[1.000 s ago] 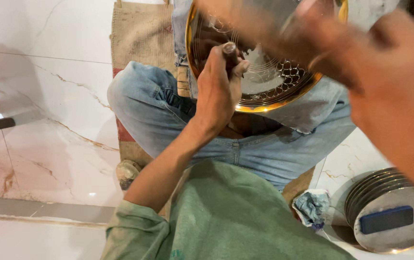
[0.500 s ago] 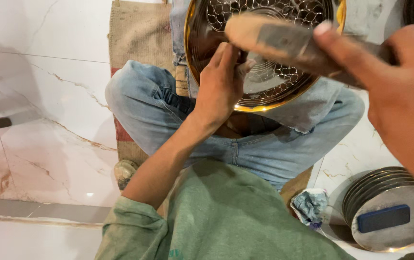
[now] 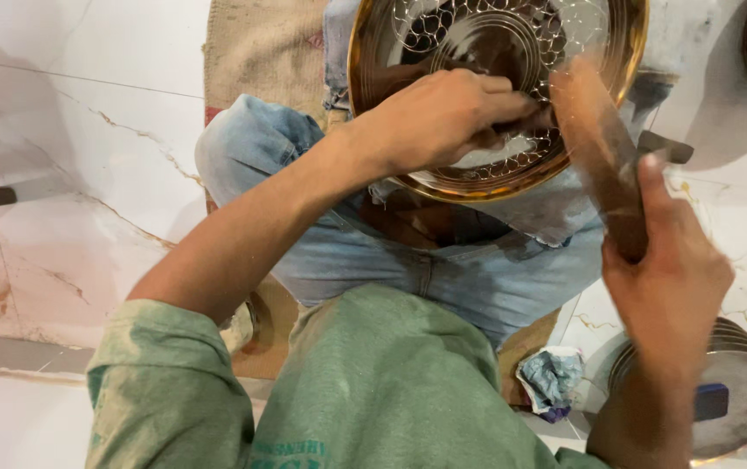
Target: The person sits cross-legged on the floor with a decorative brass plate on their lap. They first hammer a punch against the plate's surface, then hold the plate with one hand and engrave fine patterns into it with a small hand tool, working across different areas of the plate.
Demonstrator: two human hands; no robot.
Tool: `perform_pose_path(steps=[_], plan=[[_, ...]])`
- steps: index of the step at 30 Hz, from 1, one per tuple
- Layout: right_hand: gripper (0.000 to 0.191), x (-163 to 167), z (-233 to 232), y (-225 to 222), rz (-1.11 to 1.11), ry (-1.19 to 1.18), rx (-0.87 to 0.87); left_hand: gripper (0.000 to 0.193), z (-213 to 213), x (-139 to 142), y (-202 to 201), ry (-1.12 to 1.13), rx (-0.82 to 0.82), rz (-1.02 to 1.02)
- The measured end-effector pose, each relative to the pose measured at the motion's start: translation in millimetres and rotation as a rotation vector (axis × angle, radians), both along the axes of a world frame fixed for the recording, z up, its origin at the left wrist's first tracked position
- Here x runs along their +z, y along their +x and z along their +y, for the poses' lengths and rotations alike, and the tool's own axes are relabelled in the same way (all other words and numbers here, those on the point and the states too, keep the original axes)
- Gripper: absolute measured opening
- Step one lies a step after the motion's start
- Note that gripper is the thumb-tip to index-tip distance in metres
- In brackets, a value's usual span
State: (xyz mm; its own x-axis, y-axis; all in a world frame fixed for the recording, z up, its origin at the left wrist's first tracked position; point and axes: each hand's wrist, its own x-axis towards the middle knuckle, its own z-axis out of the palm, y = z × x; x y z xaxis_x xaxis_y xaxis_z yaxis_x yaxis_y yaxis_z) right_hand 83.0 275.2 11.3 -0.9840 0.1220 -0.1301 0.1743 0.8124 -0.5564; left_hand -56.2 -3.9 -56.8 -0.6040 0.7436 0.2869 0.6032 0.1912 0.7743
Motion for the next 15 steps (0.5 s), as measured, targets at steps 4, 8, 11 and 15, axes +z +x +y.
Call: perform_pose_path(steps=[4,8,11,15], plan=[[0.092,-34,5,40,0.106,0.24,0.122,0.048,5,0,-12,-0.032,-0.139,-0.013],[0.098,-48,7,65,0.045,-0.011,-0.075,0.05,0,-1,-12,0.113,0.009,0.011],[0.097,-51,10,67,0.007,-0.184,-0.203,0.055,-5,-1,-4,0.103,0.149,-0.033],[0.098,-53,15,50,0.068,-0.154,-0.109,0.051,-6,-1,-8,-0.04,0.125,-0.035]])
